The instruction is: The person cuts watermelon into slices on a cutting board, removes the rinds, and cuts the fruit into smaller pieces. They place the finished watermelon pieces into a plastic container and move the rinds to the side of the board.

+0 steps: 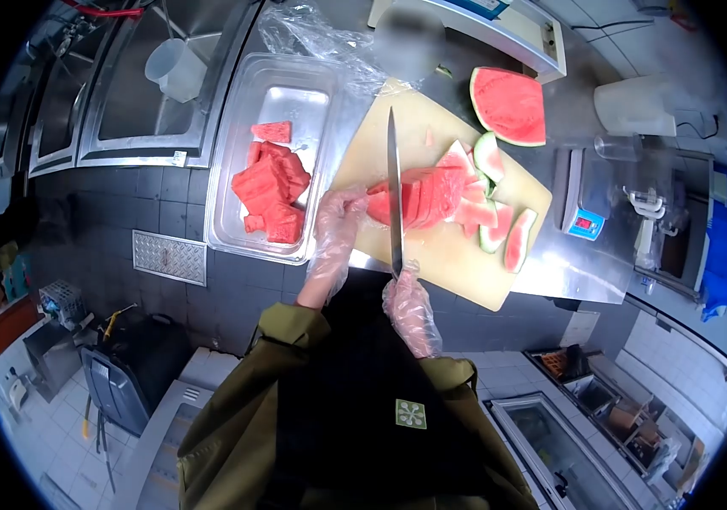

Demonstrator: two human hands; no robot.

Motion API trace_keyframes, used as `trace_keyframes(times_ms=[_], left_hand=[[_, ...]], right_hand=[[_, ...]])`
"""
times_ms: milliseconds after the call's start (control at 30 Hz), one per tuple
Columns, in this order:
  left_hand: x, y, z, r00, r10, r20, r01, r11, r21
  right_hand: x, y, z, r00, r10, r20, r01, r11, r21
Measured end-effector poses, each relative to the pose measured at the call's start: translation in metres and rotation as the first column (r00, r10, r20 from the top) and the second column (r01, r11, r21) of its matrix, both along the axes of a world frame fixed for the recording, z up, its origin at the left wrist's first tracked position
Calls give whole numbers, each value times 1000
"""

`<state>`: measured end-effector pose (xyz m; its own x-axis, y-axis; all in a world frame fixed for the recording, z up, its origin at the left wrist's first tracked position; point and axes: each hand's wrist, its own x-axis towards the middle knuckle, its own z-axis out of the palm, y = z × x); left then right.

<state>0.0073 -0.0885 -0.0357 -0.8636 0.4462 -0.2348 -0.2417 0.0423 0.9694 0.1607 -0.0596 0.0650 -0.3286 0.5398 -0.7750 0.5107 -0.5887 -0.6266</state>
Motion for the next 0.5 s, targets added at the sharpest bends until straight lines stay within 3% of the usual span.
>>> trace_keyframes(times_ms=[33,133,167,233,300,400,433,500], left_hand=[[-1,0,2,1000,1,-5,-1,1000,-9],[1,-2,6,1000,0,-29,0,1000,-21],[2,-2,4,999,-1,-52,0,1000,-10],[-1,0,0,999,12,-52,-11,1000,17],[2,-1,-6,999,39,9,-39,998,39],[3,0,-13,999,53,-10,-52,995,80],[3,-1,-15,999,37,-31,-36,998,56],[3,-4,-16,997,10,-71,-10,1000,0]], right_hand=[[3,-2,-7,996,-9,-89,3,998,-69],[-1,-14,-41,998,-14,-65,19,997,73],[-12,-12,-37,986,-1,169,-6,999,38],[6,-19,-82,994,31,105,-49,984,171],[0,-14,-71,992,61,111,-79,982,170],[-6,1,-24,993,70,97,-72,997,17],[8,-1,-33,992,121,33,-122,992,41],[9,-1,-12,987,139,84,-148,983,105]])
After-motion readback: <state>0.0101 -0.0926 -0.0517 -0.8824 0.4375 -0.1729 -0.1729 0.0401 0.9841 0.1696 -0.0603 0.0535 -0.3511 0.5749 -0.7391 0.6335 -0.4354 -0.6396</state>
